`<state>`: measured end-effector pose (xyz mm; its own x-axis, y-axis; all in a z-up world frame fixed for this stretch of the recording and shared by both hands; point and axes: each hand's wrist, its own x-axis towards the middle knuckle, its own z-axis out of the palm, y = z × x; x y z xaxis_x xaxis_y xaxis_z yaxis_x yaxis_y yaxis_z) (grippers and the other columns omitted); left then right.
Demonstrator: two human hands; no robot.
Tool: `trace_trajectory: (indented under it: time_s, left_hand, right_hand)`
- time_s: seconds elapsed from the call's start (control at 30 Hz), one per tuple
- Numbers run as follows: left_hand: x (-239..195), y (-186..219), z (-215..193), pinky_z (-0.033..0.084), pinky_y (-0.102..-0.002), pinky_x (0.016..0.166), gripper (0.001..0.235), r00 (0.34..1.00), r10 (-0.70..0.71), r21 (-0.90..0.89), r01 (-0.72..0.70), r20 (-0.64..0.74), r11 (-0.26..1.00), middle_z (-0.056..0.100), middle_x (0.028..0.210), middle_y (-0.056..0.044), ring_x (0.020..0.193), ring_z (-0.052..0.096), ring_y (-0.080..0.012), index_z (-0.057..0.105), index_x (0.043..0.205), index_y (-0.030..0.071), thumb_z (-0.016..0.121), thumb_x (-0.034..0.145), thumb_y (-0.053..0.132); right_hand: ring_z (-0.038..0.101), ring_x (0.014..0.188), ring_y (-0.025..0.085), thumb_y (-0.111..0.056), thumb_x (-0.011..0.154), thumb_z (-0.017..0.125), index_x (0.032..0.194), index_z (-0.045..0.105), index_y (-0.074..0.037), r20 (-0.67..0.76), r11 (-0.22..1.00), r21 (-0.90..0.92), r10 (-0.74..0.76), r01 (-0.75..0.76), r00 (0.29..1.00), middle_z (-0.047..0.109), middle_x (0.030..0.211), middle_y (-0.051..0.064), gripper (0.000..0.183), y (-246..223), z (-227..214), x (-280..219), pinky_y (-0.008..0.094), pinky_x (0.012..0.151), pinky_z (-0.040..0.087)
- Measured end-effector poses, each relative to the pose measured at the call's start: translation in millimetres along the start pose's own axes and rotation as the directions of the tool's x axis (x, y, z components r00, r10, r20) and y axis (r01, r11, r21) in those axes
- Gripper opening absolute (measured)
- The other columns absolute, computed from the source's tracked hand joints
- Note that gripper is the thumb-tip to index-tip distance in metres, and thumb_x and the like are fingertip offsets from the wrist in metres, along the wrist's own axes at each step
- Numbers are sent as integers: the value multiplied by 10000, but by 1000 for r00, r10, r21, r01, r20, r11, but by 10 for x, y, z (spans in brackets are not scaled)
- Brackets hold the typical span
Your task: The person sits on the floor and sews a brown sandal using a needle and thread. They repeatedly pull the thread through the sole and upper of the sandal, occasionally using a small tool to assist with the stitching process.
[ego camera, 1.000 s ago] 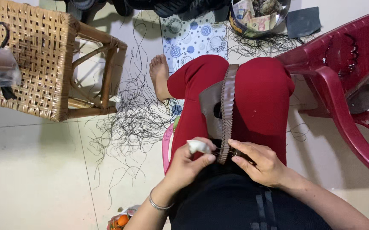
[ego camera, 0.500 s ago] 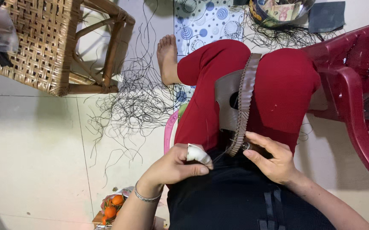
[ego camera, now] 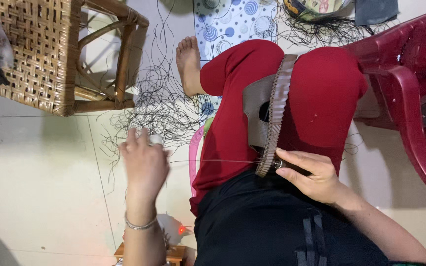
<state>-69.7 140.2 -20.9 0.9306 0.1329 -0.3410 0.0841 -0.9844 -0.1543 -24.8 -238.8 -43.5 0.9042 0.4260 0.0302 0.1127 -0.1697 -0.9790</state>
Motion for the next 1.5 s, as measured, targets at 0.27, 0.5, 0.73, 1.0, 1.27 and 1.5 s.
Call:
trace_trajectory:
  time_s: [0.27,0.5,0.73,1.0,1.27,1.5]
  left_hand:
    - [-115,1329,62,505,-327,746,169,983,183,-959,44,-8,-279,705,798,-84,815,633,-210,768,955,34,798,902,192]
    - [-382,1003,50,575,-429,682,202,936,330,-711,149,-121,-687,676,782,-275,673,700,-338,714,863,-57,865,728,-70]
    - [-96,1277,-167,523,-389,414,163,972,165,-512,57,-170,-857,561,721,-356,474,611,-341,613,763,-101,719,876,-49]
    - [-75,1355,-510,622,-435,685,348,926,284,-926,-314,-250,209,753,808,-146,763,768,-373,635,1231,30,732,912,129]
    - [-58,1344,-843,598,-399,537,134,781,360,-754,-608,-511,248,619,721,-143,642,708,-358,645,1046,-59,669,916,-33]
    - [-125,1378,-400,629,-389,860,310,798,370,-808,-563,-476,176,688,1127,-200,947,749,-342,526,1276,-52,643,1008,49]
  right_hand:
    - [795,928,301,-6,811,797,1143,769,39,8,1000,21,-10,10,1000,812,987,207,337,-44,-34,58,435,718,620]
    - [803,894,294,5,812,800,1142,767,46,32,997,62,-56,54,998,809,977,206,335,-36,7,117,415,715,627]
    - [801,871,287,-5,827,795,1163,750,58,51,995,62,-83,80,995,801,969,210,345,-40,-64,129,426,687,636]
    - [806,852,280,-11,820,800,1143,769,25,86,997,73,12,-18,996,814,958,200,327,-62,-62,171,412,690,625]
    - [790,754,274,-83,903,722,1265,734,-53,264,1000,-23,24,-19,964,798,914,170,364,22,-227,48,372,661,620]
    - [690,1263,245,-436,1000,398,1617,250,-406,635,794,-543,602,-275,484,618,1495,5,634,-171,-628,171,316,993,511]
